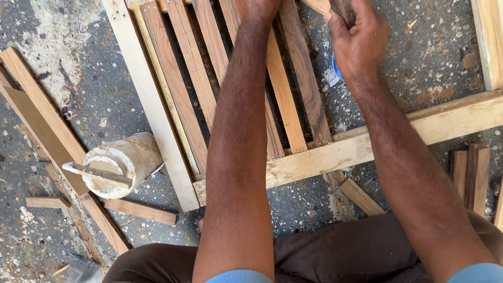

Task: The person is assembling a wooden panel by gluing and hammering wooden slats into a rectangular frame while sitting on the floor.

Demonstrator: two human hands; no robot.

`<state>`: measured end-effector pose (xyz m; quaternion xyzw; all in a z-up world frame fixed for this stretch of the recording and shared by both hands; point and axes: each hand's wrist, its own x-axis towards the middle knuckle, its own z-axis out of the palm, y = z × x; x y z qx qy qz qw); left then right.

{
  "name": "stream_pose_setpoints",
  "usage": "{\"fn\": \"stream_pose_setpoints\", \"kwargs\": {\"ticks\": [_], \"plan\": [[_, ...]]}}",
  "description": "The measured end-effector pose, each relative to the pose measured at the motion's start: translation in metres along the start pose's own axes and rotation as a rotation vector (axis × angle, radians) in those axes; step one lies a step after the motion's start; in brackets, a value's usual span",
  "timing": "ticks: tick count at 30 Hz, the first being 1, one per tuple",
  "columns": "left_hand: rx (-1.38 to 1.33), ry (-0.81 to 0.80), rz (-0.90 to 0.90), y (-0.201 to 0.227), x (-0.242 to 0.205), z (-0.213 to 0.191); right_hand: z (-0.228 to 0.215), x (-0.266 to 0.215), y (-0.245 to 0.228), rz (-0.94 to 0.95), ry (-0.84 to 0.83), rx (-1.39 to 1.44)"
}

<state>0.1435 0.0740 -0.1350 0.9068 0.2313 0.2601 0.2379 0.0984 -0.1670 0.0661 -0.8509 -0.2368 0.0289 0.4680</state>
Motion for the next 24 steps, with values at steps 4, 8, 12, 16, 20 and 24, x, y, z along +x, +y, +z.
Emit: {"fn": "stream_pose_setpoints", "kwargs": {"ticks": [4,8,12,16,20,24], "plan": [[-0.226,0.043,0.002,0.008,-0.004,-0.016,-0.011,-0.01,-0.005,-0.158,0.024,0.059],[-0.236,-0.146,-0.254,0.013,-0.005,-0.017,-0.009,-0.013,-0.002,-0.243,0.043,0.087],[-0.098,-0.048,-0.206,0.014,-0.007,-0.021,-0.009,-0.013,-0.007,-0.12,0.01,0.066],[-0.063,-0.071,-0.266,0.005,-0.007,-0.01,-0.005,-0.006,-0.007,-0.044,-0.049,0.013],[-0.159,0.025,-0.234,-0.01,-0.01,0.018,-0.002,0.005,-0.004,-0.304,-0.012,-0.136],[-0.083,-0.093,-0.264,-0.019,-0.008,0.028,-0.005,0.013,-0.009,-0.068,-0.126,-0.213]]}}
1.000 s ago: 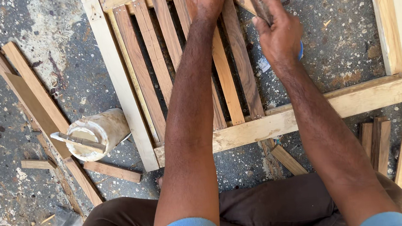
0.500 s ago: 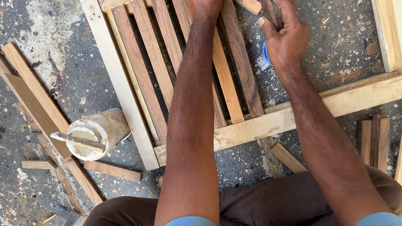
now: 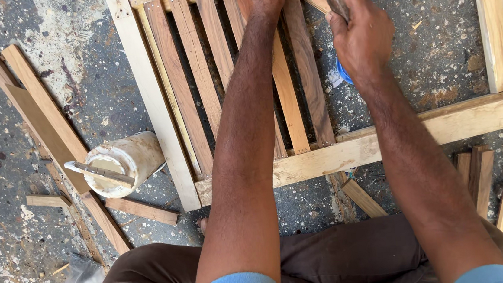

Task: The person is assembling a wooden panel by gluing and hammering wooden slats into a rectangular frame while sitting on the floor.

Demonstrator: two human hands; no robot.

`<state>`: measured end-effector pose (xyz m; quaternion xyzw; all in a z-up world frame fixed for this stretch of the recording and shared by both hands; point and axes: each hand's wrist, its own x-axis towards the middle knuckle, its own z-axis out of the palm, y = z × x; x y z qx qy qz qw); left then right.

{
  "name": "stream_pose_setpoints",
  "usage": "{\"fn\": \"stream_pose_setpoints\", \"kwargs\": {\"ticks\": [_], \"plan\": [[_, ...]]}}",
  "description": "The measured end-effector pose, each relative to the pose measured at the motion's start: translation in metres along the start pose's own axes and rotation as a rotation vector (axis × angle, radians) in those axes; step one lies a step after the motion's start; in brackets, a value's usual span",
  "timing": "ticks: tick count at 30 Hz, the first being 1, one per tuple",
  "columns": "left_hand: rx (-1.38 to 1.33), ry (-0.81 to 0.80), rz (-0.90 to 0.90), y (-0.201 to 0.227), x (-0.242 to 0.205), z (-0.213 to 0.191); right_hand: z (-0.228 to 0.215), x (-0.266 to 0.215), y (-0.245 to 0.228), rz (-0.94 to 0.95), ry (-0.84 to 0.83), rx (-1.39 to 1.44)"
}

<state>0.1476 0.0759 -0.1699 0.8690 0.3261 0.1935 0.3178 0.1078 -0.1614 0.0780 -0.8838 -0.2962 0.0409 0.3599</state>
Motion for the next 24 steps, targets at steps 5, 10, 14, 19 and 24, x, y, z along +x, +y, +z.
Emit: {"fn": "stream_pose_setpoints", "kwargs": {"ticks": [5,10,14,19,24], "plan": [[-0.082,0.081,0.069,0.01,0.005,-0.01,-0.009,0.002,-0.005,-0.163,0.119,0.08],[0.123,0.029,0.038,0.031,-0.011,-0.043,-0.025,0.004,-0.007,-0.099,-0.019,-0.13],[0.198,0.087,0.102,0.018,-0.023,-0.039,-0.02,0.003,-0.009,-0.252,0.092,0.023],[0.073,0.123,0.143,0.03,0.001,-0.037,-0.039,0.003,-0.011,-0.031,0.009,-0.024],[-0.083,-0.003,0.057,0.079,-0.043,-0.113,-0.063,-0.036,0.006,0.13,0.075,0.208]]}}
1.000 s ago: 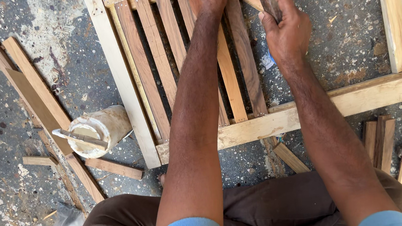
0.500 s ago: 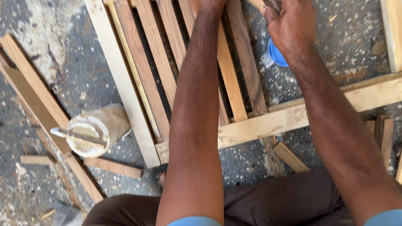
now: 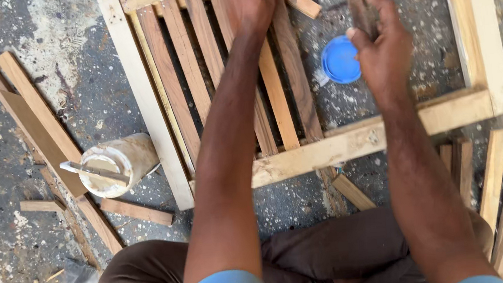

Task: The person is assembling a wooden panel by gluing and hammering wooden slats into a rectangular frame while sitting on the floor.

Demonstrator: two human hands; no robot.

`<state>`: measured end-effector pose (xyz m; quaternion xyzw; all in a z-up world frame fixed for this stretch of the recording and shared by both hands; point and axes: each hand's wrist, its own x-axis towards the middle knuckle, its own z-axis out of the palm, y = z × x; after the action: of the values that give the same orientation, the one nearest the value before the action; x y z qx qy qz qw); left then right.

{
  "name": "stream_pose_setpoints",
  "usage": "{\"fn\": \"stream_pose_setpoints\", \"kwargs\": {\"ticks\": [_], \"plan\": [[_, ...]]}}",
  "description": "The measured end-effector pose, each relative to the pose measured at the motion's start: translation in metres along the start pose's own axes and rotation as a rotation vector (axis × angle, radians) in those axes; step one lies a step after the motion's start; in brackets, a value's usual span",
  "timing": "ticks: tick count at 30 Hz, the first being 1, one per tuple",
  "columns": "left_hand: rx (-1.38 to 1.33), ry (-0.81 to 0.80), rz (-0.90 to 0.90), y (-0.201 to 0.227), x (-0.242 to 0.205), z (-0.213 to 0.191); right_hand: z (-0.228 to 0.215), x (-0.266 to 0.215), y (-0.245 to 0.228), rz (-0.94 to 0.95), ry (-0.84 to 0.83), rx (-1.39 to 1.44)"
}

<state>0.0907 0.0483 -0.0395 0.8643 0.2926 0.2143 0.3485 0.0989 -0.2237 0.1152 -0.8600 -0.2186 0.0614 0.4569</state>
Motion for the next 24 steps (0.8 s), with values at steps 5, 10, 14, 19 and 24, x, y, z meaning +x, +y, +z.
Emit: {"fn": "stream_pose_setpoints", "kwargs": {"ticks": [5,10,14,19,24], "plan": [[0.143,0.199,0.252,0.06,-0.078,-0.089,-0.039,-0.005,0.012,0.423,-0.084,0.141],[0.061,-0.079,0.148,0.089,-0.182,-0.159,-0.059,0.002,0.033,0.645,-0.183,0.067],[0.127,-0.084,0.139,0.098,-0.203,-0.164,-0.034,0.012,0.046,-0.17,0.004,-0.524],[0.261,0.001,0.129,0.096,-0.194,-0.157,0.063,0.041,0.034,-0.327,-0.089,-0.316],[0.404,-0.373,-0.181,0.105,-0.207,-0.175,0.111,0.064,0.04,-0.385,-0.051,-0.61]]}}
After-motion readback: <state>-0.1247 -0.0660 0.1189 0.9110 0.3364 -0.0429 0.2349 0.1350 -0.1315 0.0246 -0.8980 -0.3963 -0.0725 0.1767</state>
